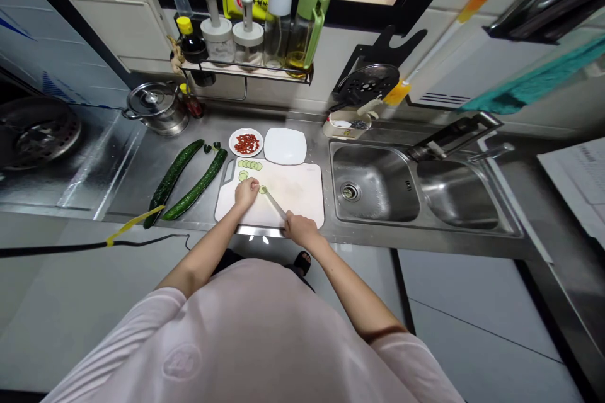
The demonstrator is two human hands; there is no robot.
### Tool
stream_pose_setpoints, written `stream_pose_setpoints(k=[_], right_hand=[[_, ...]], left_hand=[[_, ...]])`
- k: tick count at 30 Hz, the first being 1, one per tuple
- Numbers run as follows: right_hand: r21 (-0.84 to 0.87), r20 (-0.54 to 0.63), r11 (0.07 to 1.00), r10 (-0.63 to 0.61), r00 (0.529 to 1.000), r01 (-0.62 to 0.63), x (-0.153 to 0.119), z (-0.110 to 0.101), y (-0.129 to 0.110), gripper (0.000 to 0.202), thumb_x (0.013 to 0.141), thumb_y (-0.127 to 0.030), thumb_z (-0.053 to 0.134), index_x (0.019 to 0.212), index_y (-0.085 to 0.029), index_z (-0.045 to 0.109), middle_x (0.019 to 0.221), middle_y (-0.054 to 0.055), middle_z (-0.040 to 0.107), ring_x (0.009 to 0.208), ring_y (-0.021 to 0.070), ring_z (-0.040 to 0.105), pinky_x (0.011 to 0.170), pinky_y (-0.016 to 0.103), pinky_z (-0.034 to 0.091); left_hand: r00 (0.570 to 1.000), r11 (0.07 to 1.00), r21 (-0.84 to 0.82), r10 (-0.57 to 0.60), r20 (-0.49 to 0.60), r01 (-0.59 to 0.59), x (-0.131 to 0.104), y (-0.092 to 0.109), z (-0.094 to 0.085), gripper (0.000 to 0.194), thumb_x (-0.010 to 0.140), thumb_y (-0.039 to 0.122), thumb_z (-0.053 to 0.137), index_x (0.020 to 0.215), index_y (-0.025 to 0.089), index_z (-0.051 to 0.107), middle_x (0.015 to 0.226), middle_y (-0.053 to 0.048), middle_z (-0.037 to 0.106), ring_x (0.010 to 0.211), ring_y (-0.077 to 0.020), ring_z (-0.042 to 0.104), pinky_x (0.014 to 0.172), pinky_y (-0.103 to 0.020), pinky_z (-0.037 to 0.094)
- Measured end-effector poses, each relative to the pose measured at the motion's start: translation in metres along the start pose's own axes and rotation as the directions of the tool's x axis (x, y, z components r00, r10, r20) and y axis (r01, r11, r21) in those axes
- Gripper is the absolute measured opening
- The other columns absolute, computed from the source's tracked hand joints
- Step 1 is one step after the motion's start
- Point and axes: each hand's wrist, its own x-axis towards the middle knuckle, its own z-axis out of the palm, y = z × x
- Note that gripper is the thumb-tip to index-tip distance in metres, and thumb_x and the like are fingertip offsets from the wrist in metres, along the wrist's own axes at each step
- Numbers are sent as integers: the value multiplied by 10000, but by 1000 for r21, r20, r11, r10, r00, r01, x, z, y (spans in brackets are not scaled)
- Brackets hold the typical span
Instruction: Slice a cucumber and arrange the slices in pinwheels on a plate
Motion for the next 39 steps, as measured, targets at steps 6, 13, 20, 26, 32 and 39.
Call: stream_pose_setpoints(k=[6,13,20,26,32,39], right_hand=[[0,-8,1000,-3,1000,3,-12,10,10,269,965,-282,309,1130,-174,493,989,129,684,928,260,651,737,331,414],[6,-17,1000,2,1000,-2,-15,17,11,266,964,-302,323,1133,-178,487,985,128,688,936,265,650,737,333,415],[17,-23,1000,12,1000,-11,-6,12,0,249,959,-272,338,1137,-180,485,997,126,688,941,253,654,748,328,425],[2,-35,1000,13,999,-13,3,5,-6,268,948,-257,346,1159,-167,485,1010,143,684,956,258,652,749,336,438],[-4,-22,1000,0,1000,0,3,2,-4,272,932,-233,356,1159,-160,487,1002,141,683,960,259,648,747,335,438],[-8,-8,1000,0,1000,0,4,-2,-6,259,939,-248,372,1160,-168,480,1026,142,676,971,256,644,759,335,432]], left_hand=[[1000,1000,-7,-4,-2,4,0,1,-1,168,801,241,558,920,222,676,799,-5,688,777,-167,618,687,-250,415],[1000,1000,12,-9,-4,9,1,0,1,180,804,253,551,929,226,679,799,-8,685,792,-169,618,696,-250,418],[1000,1000,-6,3,-9,-3,1,-1,1,178,799,248,554,924,225,679,807,-15,688,783,-175,619,698,-258,423],[1000,1000,-1,-18,10,18,0,2,-1,193,808,242,552,950,226,681,820,-20,693,800,-178,624,719,-259,431],[1000,1000,-14,0,1,0,1,0,0,183,800,236,565,938,225,684,821,-16,694,803,-178,626,716,-261,432],[1000,1000,-12,0,-5,0,1,-2,1,153,803,237,575,916,224,677,809,-12,693,787,-174,627,690,-254,422]])
